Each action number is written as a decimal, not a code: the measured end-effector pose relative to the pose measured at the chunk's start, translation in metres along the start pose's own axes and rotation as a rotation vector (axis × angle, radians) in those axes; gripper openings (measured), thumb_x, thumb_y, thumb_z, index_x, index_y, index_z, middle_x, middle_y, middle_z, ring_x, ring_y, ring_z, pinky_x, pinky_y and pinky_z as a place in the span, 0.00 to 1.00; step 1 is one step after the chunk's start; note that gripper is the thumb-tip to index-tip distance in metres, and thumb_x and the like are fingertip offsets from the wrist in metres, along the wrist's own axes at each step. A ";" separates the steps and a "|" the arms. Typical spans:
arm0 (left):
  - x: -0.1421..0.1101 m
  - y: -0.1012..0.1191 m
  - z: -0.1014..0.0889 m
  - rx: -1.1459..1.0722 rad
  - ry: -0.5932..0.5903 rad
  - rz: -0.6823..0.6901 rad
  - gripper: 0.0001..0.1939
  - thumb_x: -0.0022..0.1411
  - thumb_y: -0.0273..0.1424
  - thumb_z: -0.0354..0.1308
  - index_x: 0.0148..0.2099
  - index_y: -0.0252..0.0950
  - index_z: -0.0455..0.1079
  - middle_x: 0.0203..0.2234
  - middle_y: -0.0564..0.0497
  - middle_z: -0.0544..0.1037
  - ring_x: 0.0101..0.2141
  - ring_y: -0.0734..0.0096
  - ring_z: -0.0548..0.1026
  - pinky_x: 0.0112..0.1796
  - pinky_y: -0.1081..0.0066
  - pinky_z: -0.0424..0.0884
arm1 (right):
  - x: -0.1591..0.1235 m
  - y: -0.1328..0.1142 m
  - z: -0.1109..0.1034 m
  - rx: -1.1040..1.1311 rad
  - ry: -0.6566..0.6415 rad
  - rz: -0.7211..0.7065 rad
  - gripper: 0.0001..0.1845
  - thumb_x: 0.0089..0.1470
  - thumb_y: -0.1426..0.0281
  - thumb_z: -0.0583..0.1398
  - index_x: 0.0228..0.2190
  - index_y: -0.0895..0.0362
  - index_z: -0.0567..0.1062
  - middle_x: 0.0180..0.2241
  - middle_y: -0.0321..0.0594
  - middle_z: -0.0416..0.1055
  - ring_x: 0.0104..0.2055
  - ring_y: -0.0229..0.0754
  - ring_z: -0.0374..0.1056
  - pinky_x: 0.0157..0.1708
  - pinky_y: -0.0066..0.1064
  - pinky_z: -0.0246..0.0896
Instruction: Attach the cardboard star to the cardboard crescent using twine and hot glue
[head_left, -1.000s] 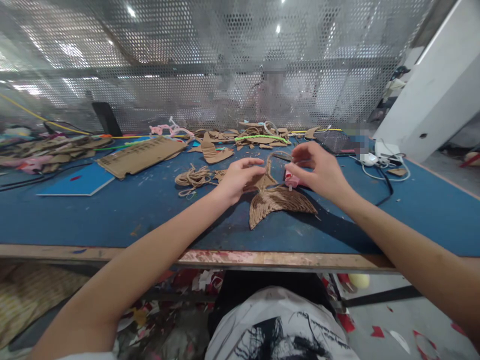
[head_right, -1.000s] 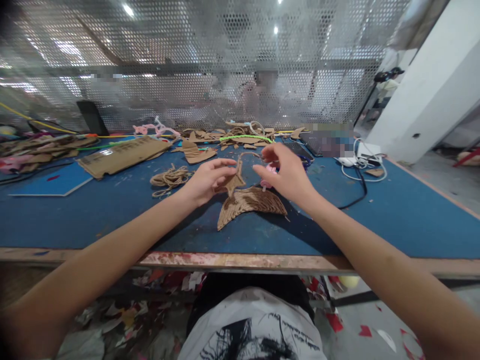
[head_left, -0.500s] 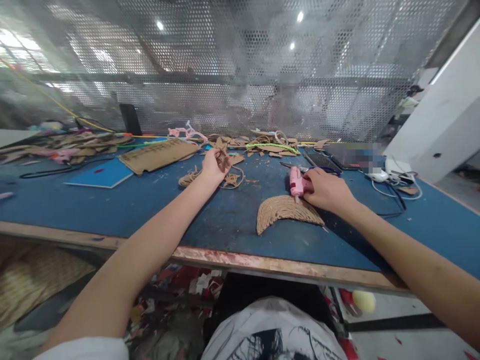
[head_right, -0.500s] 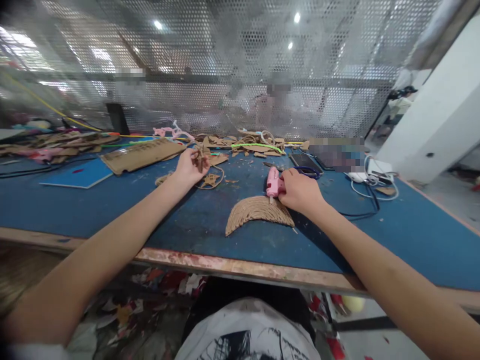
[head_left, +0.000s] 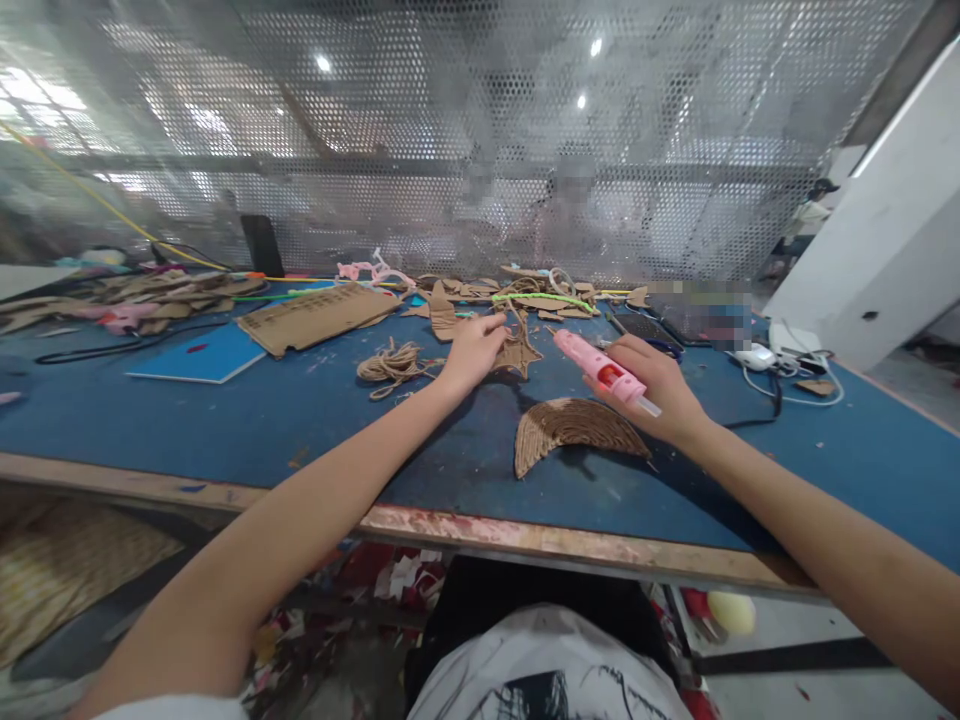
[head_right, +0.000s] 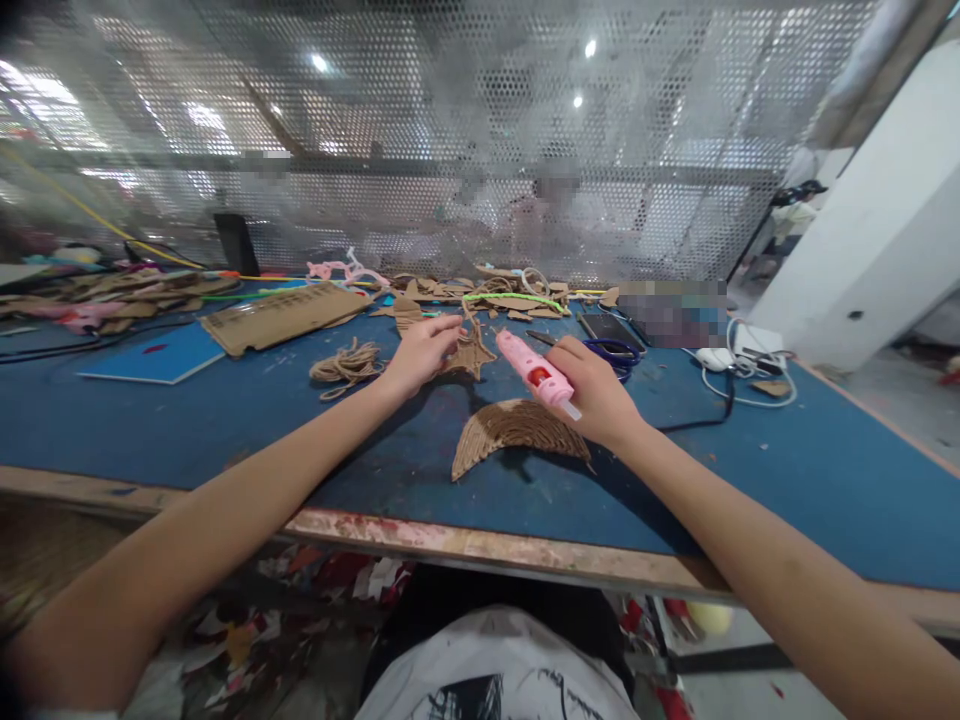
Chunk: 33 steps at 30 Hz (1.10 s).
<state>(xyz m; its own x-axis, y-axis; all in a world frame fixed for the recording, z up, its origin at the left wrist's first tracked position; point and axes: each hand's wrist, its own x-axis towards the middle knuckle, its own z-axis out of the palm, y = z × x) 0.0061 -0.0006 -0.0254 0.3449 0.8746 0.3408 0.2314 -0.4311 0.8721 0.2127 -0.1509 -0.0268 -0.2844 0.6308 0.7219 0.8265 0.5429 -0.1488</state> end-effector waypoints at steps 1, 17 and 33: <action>-0.003 0.002 0.001 -0.008 -0.018 0.009 0.16 0.53 0.34 0.54 0.41 0.34 0.75 0.20 0.54 0.70 0.19 0.77 0.60 0.21 0.76 0.54 | 0.000 0.000 0.000 -0.012 -0.007 -0.008 0.09 0.54 0.70 0.59 0.26 0.55 0.62 0.27 0.36 0.60 0.29 0.39 0.58 0.30 0.30 0.55; -0.026 0.027 0.010 -0.145 -0.045 0.014 0.17 0.53 0.31 0.58 0.46 0.32 0.75 0.28 0.49 0.79 0.21 0.79 0.66 0.23 0.76 0.61 | -0.004 0.002 -0.001 -0.114 -0.120 0.065 0.11 0.56 0.66 0.56 0.24 0.54 0.62 0.26 0.35 0.56 0.27 0.39 0.57 0.27 0.30 0.51; -0.029 0.035 0.008 0.082 0.032 0.228 0.12 0.58 0.26 0.56 0.44 0.32 0.75 0.41 0.45 0.80 0.39 0.69 0.76 0.41 0.71 0.70 | -0.005 0.001 0.000 -0.081 -0.165 0.075 0.12 0.55 0.67 0.57 0.23 0.53 0.60 0.23 0.35 0.58 0.27 0.39 0.56 0.28 0.31 0.51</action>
<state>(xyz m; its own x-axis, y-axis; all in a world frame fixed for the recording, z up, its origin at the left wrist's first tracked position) 0.0114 -0.0422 -0.0077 0.3684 0.7584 0.5377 0.2240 -0.6337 0.7404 0.2151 -0.1537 -0.0305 -0.2913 0.7535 0.5894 0.8828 0.4491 -0.1380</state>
